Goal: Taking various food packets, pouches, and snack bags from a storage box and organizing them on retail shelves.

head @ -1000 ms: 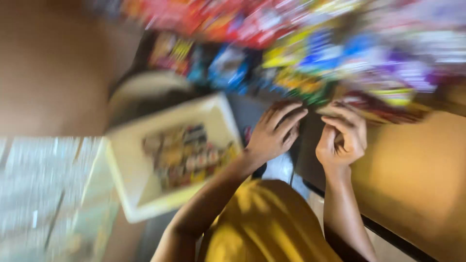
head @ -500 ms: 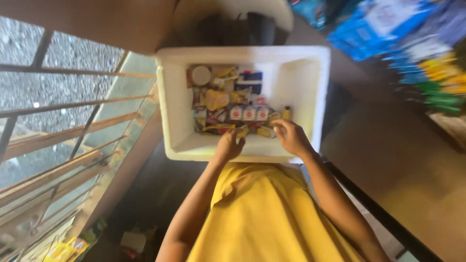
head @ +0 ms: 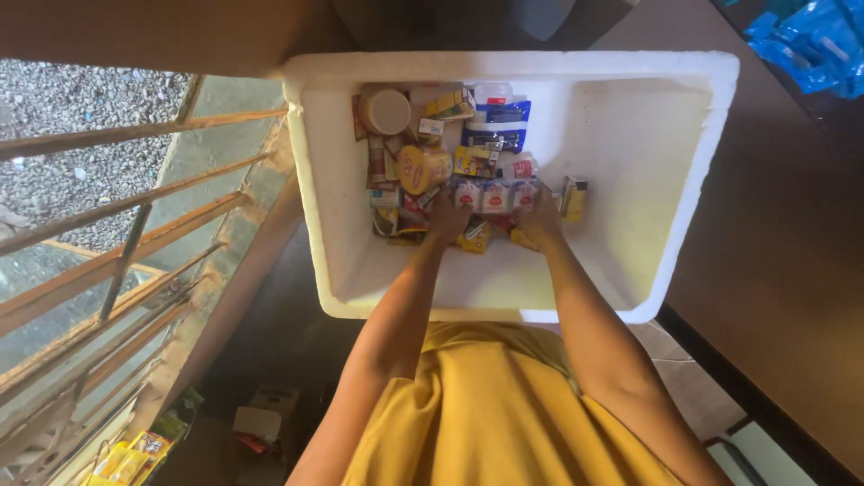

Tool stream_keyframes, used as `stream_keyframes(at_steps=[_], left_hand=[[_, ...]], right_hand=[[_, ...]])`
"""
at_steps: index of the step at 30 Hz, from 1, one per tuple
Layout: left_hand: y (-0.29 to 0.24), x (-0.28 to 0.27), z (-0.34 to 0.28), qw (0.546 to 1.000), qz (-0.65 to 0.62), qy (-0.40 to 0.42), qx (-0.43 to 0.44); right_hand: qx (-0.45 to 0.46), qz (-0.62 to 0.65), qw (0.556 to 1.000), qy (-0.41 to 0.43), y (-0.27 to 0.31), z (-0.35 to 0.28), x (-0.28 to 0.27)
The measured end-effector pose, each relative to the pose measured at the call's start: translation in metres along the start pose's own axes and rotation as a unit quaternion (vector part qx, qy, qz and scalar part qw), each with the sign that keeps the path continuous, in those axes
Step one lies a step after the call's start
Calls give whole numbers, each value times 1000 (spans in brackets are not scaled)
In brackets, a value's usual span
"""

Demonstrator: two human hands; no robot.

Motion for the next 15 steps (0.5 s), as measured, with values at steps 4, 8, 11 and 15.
stream_keyframes(at_steps=[4, 8, 11, 15], left_hand=[[-3, 3, 3, 994, -95, -47, 30], [-14, -16, -11, 989, 106, -69, -81], [-54, -32, -30, 977, 207, -47, -34], [-41, -12, -27, 983, -17, -48, 176]], right_hand=[[-16, -29, 999, -3, 36, -2, -26], [30, -29, 999, 32, 19, 3, -17], [58, 30, 997, 46, 12, 3, -11], [84, 182, 974, 108, 6, -2, -12]])
Point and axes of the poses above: each hand's wrist, its own z-axis towards the middle knuckle, its own x-axis out of the palm, y = z × x, the point moved 4 cm from there along z, towards the middle knuckle, and after that the axes turned 1 degree about -y, right-handed, at the moved point
